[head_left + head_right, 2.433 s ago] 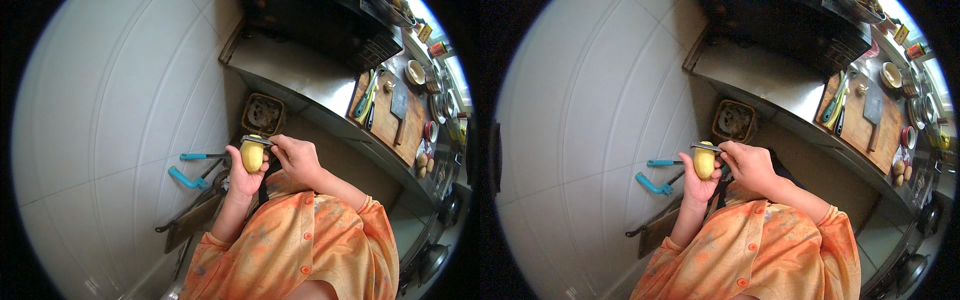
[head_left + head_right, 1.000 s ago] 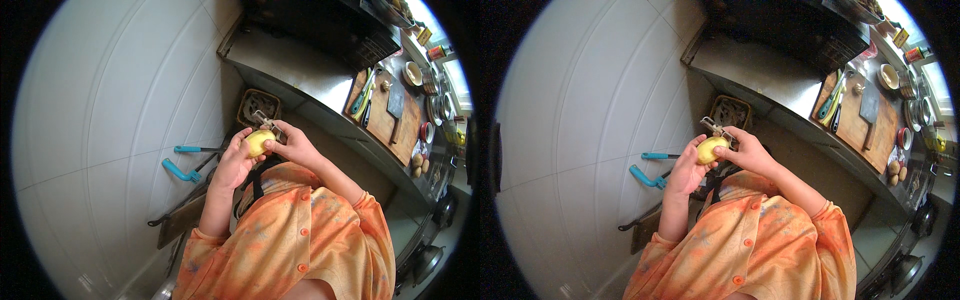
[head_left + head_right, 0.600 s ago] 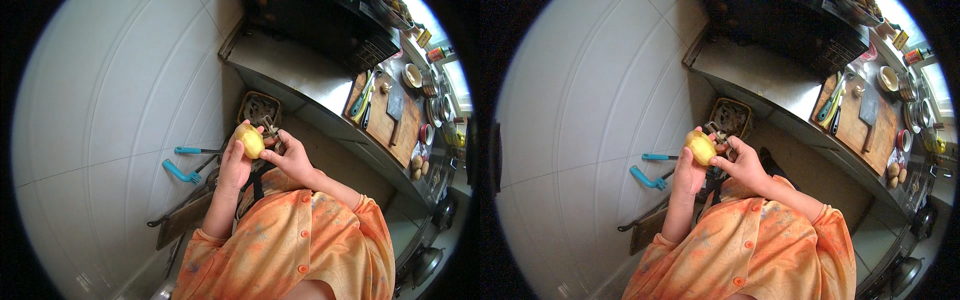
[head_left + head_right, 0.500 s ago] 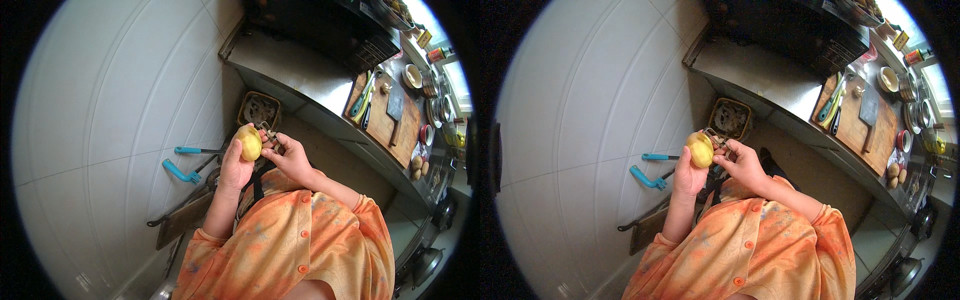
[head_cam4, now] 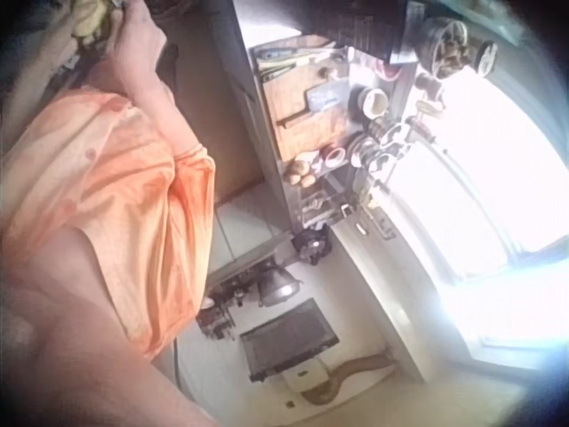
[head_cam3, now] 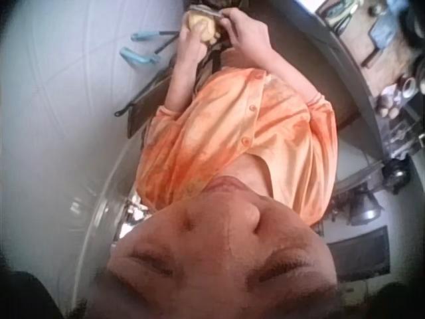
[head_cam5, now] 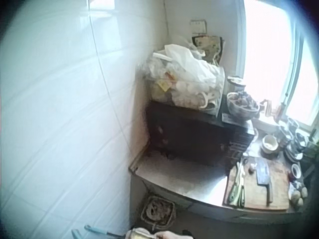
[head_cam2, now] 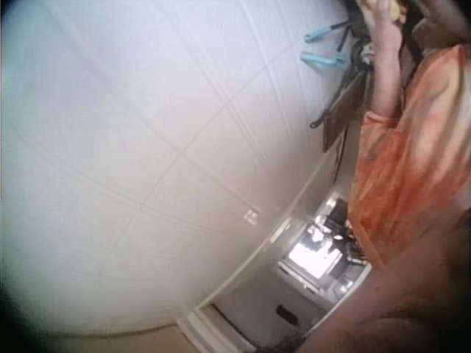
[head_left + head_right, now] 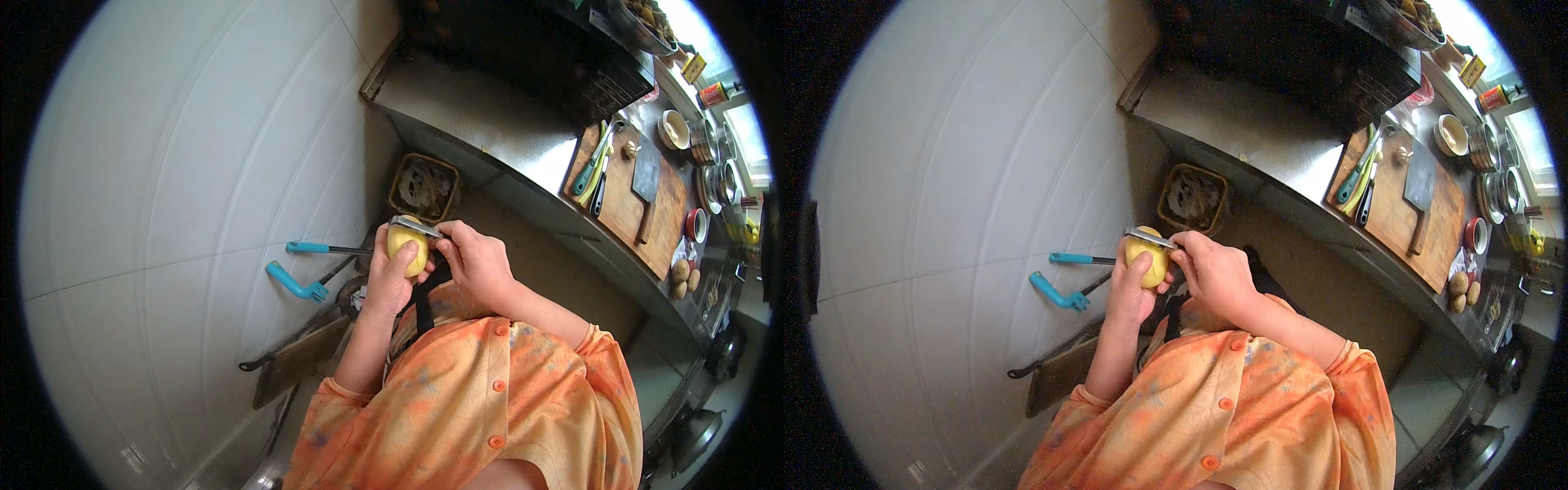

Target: The person retrieves potatoes from a plastic bag on the floor, selects several, and begins peeling them with a handheld peeler over a waste bin. The person stands and rotates the potatoes while removing the skin.

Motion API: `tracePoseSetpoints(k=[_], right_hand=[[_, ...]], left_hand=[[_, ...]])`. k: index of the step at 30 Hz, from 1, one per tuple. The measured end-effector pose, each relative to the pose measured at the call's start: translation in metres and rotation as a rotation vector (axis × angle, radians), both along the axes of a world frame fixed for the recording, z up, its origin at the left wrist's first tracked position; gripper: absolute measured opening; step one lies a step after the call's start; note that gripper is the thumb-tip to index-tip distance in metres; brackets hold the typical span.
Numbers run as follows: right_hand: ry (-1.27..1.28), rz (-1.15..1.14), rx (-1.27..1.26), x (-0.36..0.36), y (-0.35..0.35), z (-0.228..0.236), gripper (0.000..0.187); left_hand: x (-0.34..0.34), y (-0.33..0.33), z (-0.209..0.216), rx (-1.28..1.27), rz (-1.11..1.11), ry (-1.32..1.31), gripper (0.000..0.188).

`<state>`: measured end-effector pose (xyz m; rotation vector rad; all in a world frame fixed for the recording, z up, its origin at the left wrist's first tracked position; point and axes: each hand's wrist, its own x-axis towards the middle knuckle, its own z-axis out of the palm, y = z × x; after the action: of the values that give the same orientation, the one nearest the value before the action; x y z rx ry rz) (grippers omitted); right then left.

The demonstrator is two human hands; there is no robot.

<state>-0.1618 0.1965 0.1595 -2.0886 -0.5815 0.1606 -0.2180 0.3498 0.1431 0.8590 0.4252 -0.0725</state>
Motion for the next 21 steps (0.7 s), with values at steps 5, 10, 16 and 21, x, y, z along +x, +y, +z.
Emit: tracePoseSetpoints(k=[5,10,16,21], right_hand=[[-0.25,0.009,-0.042,0.004,0.002,-0.004,0.013],[-0.24,0.046,-0.022,0.016,0.01,-0.026,0.013],[0.192,-0.055,-0.397,0.046,-0.006,-0.09,0.017],[0.196,-0.056,-0.191,0.039,0.006,-0.056,0.019]], left_hand=[[0.0,-0.004,-0.001,-0.074,-0.015,-0.032,0.042],[0.001,0.002,-0.009,-0.06,0.027,-0.075,0.036],[-0.006,0.015,0.004,-0.086,-0.024,-0.246,0.041],[-0.004,0.034,-0.005,0.079,0.056,-0.073,0.045]])
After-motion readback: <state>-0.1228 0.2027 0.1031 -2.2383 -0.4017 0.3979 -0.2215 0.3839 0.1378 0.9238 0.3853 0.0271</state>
